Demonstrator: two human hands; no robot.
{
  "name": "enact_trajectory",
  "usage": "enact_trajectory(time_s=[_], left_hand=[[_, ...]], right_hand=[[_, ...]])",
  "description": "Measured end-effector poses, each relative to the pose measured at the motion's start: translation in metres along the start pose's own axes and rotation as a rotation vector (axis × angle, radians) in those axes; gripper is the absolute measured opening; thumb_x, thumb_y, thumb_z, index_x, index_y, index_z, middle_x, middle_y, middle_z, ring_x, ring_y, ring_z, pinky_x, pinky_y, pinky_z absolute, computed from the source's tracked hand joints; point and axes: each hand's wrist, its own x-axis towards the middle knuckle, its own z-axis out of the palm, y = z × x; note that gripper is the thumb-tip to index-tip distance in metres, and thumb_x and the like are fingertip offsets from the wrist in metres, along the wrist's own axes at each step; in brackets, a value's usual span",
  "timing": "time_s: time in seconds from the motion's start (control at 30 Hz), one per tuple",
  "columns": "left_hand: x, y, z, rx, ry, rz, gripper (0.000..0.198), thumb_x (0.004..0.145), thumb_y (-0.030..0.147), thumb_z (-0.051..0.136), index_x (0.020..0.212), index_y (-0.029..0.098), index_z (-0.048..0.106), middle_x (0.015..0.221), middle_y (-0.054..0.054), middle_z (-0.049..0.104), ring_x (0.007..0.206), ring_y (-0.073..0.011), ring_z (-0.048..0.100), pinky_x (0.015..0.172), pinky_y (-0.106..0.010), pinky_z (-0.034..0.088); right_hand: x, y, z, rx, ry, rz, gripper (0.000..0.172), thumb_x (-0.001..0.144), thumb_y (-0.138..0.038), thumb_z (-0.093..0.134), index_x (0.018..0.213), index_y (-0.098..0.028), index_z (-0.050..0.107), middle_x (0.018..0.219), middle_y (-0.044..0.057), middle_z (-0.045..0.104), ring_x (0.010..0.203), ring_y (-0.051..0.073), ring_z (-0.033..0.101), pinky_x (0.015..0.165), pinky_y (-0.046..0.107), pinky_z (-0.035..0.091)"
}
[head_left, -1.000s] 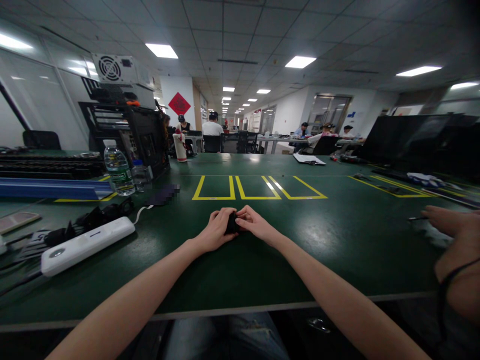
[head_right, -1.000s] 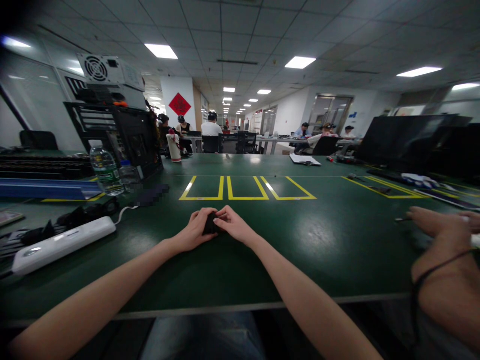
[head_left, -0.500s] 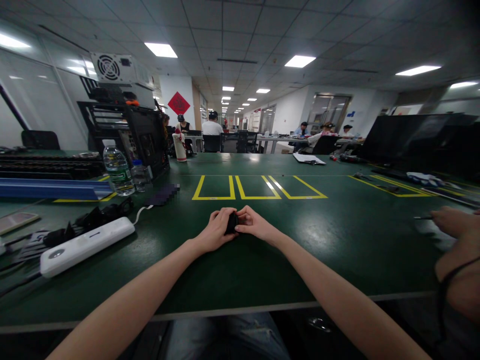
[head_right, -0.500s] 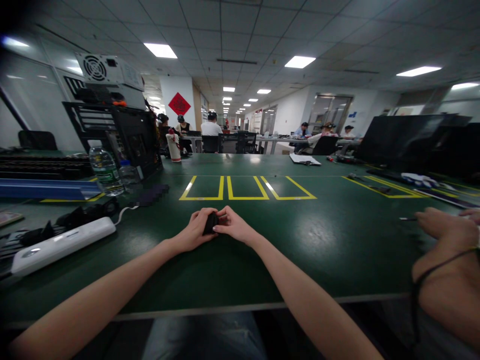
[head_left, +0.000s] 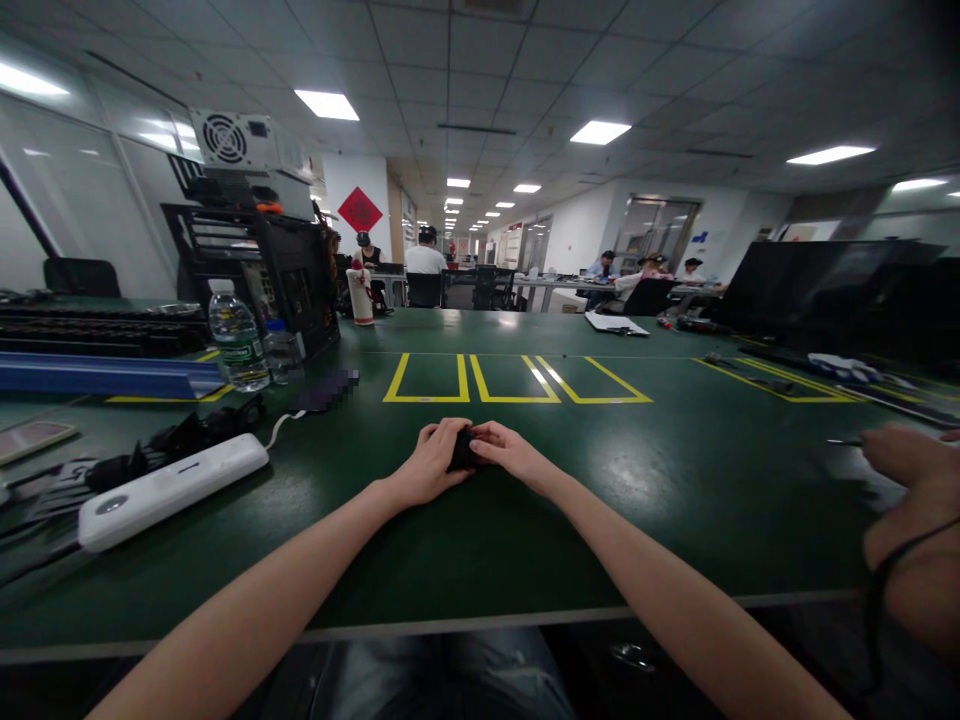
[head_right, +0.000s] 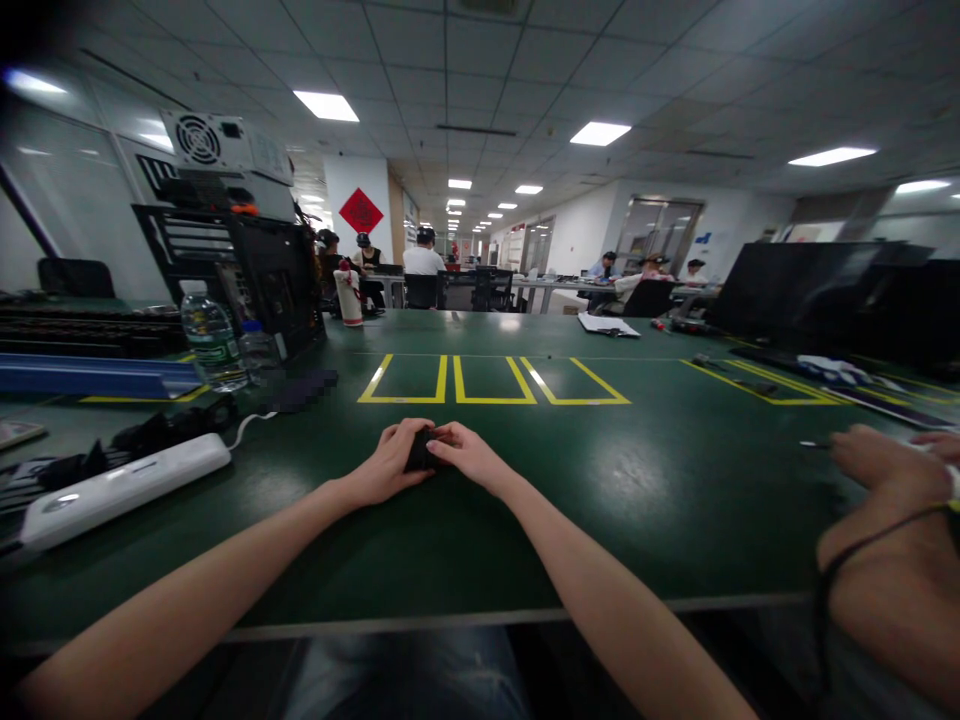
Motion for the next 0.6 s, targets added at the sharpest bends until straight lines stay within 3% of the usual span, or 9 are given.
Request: enact_trajectory(time_s=[0.3,0.47,0.6], left_hand=[[-0.001,0.001,-0.002,-0.002,-0.016,-0.011,0.056,0.07,0.024,0.057,0.117,0.023,0.026,0.112,-0.007,0.041,0.105,-0.0221,0.041,0.093,-0.043,0.026],[0.0,0.004,-0.004,0.0,-0.022,-0.007,0.056,0.071,0.024,0.056,0.117,0.023,0.025,0.114,-0.007,0.04,0.106,-0.0219,0.04,0.094,-0.043,0.025],[0.0,0.005,-0.005,0.001,-0.023,-0.001,0.055,0.072,0.025,0.056,0.117,0.023,0.025,0.112,-0.007,0.041,0.106,-0.0218,0.04,0.094,-0.043,0.025]], right_hand=[[-0.007,-0.009,0.001,0.013,-0.075,-0.054,0.04,0.061,-0.03,0.066,0.092,-0.02,0.042,0.087,0.0,0.054,0.081,0.014,0.054,0.079,0.035,0.042],[-0.008,-0.013,0.003,-0.043,-0.012,-0.043,0.028,0.071,-0.039,0.054,0.09,-0.02,0.045,0.082,0.001,0.053,0.08,0.014,0.053,0.076,0.035,0.043],[-0.008,-0.015,0.004,-0.045,0.009,-0.022,0.028,0.071,-0.038,0.054,0.091,-0.02,0.046,0.085,0.002,0.053,0.08,0.015,0.053,0.076,0.035,0.044]])
